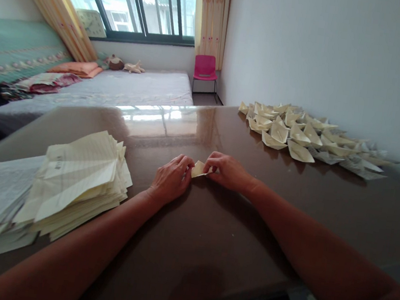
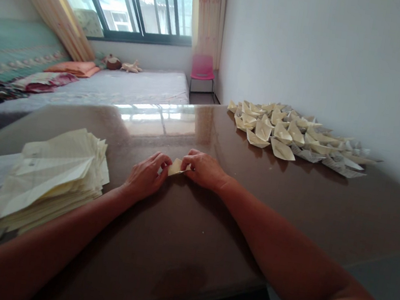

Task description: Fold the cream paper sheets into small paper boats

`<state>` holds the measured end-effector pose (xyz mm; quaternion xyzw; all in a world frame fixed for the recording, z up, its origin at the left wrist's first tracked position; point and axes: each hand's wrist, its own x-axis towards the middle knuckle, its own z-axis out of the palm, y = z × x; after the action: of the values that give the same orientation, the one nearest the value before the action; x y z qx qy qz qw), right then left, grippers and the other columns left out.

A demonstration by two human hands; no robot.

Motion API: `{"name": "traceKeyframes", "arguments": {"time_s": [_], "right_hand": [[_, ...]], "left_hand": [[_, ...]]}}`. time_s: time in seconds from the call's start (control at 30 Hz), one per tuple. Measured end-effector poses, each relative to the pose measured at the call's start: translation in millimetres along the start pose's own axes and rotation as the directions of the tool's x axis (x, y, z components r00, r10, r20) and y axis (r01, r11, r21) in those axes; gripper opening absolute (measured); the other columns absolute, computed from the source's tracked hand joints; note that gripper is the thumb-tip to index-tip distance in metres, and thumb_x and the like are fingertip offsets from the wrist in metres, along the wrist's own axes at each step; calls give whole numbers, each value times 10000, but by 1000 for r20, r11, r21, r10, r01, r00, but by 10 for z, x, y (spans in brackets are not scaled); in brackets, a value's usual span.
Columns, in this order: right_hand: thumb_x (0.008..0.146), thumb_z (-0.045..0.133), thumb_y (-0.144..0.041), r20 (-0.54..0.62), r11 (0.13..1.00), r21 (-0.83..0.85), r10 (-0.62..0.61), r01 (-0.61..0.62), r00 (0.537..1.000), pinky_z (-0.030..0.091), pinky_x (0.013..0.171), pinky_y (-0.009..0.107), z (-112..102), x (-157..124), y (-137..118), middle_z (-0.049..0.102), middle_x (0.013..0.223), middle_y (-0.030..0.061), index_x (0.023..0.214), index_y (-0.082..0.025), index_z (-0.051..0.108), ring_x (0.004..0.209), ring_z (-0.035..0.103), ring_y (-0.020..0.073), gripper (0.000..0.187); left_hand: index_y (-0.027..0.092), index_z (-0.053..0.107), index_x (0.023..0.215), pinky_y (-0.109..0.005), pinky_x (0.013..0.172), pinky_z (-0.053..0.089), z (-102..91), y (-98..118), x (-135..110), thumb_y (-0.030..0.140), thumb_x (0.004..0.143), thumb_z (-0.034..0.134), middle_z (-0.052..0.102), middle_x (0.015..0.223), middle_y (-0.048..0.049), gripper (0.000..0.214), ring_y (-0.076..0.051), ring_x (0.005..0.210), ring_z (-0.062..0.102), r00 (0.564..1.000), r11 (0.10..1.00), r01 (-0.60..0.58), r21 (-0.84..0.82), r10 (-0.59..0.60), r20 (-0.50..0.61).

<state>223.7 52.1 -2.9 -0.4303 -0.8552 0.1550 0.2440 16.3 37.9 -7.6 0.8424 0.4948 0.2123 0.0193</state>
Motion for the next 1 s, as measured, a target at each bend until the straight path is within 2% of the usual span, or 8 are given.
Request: {"name": "traceKeyframes", "arguments": {"time_s": [0.1,0.23,0.37,0.53,0.67,0.77,0.87,1.0], "right_hand": [[762,633,-147,-21,1000,16,13,-13,1000,420,706,211,10,14,9,613,998,32,823,-172,682,710,580,84,82],[769,651,-204,5,995,67,77,-77,997,405,647,208,-3,34,2,653,799,10,809,-168,683,666,574,99,62],[774,655,-309,-20,970,152,195,-190,981,369,578,203,-21,50,14,637,665,-9,795,-163,684,597,535,97,150],[777,617,-343,-41,938,274,231,-212,972,352,555,209,-1,77,80,596,644,-21,778,-152,658,588,485,93,196],[725,659,-335,-18,791,556,319,-255,948,375,528,208,30,106,105,569,649,-30,796,-157,583,583,496,97,206],[704,686,-327,1,641,718,389,-271,921,393,521,205,41,114,71,556,656,-40,812,-168,530,567,496,87,248],[704,693,-314,64,534,790,414,-300,908,421,531,204,49,103,30,563,679,-46,870,-180,503,573,517,85,286],[710,699,-314,139,477,816,388,-327,911,428,534,198,69,88,7,579,686,-51,929,-191,489,578,542,87,328]], "left_hand": [[232,555,976,-275,674,412,24,-28,8,203,888,382,630,972,-28,196,-178,843,592,1000,1000,16,-20,-16,-9],[228,566,955,-289,716,425,50,-67,21,188,880,378,645,936,-24,207,-179,824,592,999,995,27,-97,-29,-15],[220,562,977,-308,763,449,74,-97,43,176,878,369,650,925,-26,221,-174,818,597,997,967,43,-250,-56,-46],[192,536,1039,-346,820,491,126,-144,91,190,875,393,624,1022,-60,217,-166,879,605,978,895,90,-437,-162,-130],[187,502,1066,-308,672,544,155,-142,118,289,884,449,610,1011,-62,215,-162,837,624,960,749,166,-641,-272,-70],[182,488,1083,-274,603,551,147,-89,123,366,872,505,595,907,-38,280,-159,798,634,962,601,175,-780,-273,6],[178,492,1097,-266,629,555,118,-22,119,359,849,552,580,888,-21,313,-145,794,635,976,481,143,-865,-213,43],[180,501,1112,-260,667,544,76,30,106,316,836,577,597,900,-22,318,-137,812,626,977,368,158,-916,-193,91]]}}
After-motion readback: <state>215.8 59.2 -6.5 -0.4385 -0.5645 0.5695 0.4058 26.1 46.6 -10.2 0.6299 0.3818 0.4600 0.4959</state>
